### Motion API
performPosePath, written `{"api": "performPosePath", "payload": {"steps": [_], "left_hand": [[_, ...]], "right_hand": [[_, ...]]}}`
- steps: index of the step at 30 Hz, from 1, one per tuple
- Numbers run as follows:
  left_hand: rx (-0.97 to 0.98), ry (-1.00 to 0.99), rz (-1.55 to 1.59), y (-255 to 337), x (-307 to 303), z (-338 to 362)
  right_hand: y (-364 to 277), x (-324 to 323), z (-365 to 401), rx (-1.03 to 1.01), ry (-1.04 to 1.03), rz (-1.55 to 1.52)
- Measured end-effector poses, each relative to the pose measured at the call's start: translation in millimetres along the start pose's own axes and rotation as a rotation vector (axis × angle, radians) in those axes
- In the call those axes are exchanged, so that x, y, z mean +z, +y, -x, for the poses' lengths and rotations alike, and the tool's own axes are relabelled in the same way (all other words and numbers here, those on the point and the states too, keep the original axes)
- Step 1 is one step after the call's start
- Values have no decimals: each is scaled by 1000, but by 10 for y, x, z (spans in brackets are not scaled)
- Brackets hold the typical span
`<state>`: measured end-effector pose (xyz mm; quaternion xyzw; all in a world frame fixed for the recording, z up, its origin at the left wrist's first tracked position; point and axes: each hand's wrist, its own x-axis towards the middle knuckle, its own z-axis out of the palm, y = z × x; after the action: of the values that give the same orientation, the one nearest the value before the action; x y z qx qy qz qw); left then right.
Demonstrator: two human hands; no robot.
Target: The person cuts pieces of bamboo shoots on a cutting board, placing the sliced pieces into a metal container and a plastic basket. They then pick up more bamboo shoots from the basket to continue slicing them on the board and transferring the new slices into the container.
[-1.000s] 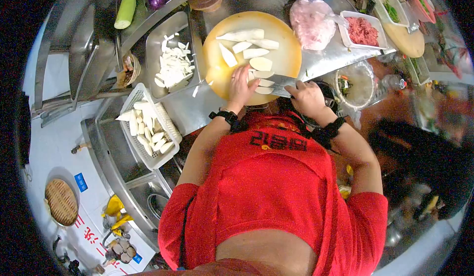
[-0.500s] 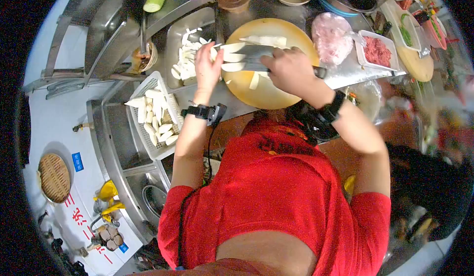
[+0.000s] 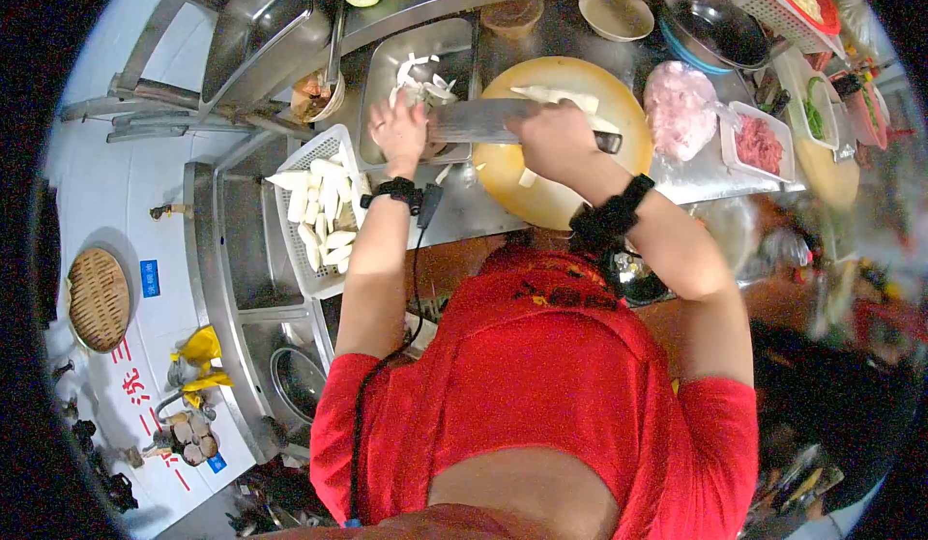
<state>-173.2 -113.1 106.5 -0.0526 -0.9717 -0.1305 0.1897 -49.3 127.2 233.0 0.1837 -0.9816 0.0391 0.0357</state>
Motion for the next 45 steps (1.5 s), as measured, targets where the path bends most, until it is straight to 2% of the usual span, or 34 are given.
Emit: {"api": "performPosePath", "payload": {"steps": [1, 2, 4, 5, 6, 8, 10, 11, 12, 13, 14, 16, 18, 20, 22, 25, 29, 31, 35, 37, 38, 40, 44, 45], "left_hand": [[-77, -15, -112, -90, -4, -28], [-69, -14, -109, -153, 9, -53], [-53, 133, -5, -135, -75, -62], [30, 276, -14, -49, -131, -66], [39, 265, -9, 103, -269, -58], [96, 76, 569, 439, -453, 18], [230, -49, 666, 752, -370, 308], [188, -305, 652, 956, -476, 494], [256, -597, 433, 1100, -465, 580], [504, -447, 453, 1093, -220, 779], [431, -529, 365, 1147, -65, 939], [357, -539, 218, 1182, 196, 1113], [348, -488, 227, 1153, 459, 1196], [336, -438, 232, 1188, 520, 1173], [168, -658, 276, 1230, 466, 1114], [98, -714, 344, 1208, 513, 1092], [172, -706, 551, 1321, 409, 1039], [392, -658, 486, 1410, 424, 1005], [309, -741, 364, 1566, 396, 998], [485, -617, 281, 1515, 506, 1058], [483, -616, 280, 1506, 557, 1104], [614, -515, 32, 1513, 615, 1185], [612, -428, 91, 1393, 508, 1213], [539, -395, 216, 1362, 364, 1160]], "right_hand": [[29, -47, 74, 37, 40, -6], [82, -68, 146, 78, 78, -15], [250, -50, 319, 90, 139, -58], [304, -109, 425, 182, 125, -136], [357, -133, 544, 274, 110, -215], [530, -38, 825, 371, 137, -301], [674, 52, 1109, 462, 167, -382], [720, 90, 1250, 573, 143, -469], [755, 135, 1384, 684, 120, -558], [788, 194, 1518, 690, 120, -558], [813, 261, 1652, 767, 82, -574], [818, 361, 1863, 856, 46, -591], [793, 467, 2040, 960, -27, -619], [784, 724, 2212, 916, 26, -637], [703, 789, 2237, 935, 54, -527], [626, 891, 2234, 894, 5, -432], [586, 1020, 2289, 888, 77, -457], [597, 1019, 2302, 897, 127, -481], [651, 955, 2318, 928, 141, -548], [657, 941, 2325, 932, 151, -553], [659, 938, 2330, 936, 143, -570], [659, 969, 2338, 931, 135, -590], [639, 1024, 2379, 909, 119, -639], [637, 1024, 2391, 889, 109, -620]]}}
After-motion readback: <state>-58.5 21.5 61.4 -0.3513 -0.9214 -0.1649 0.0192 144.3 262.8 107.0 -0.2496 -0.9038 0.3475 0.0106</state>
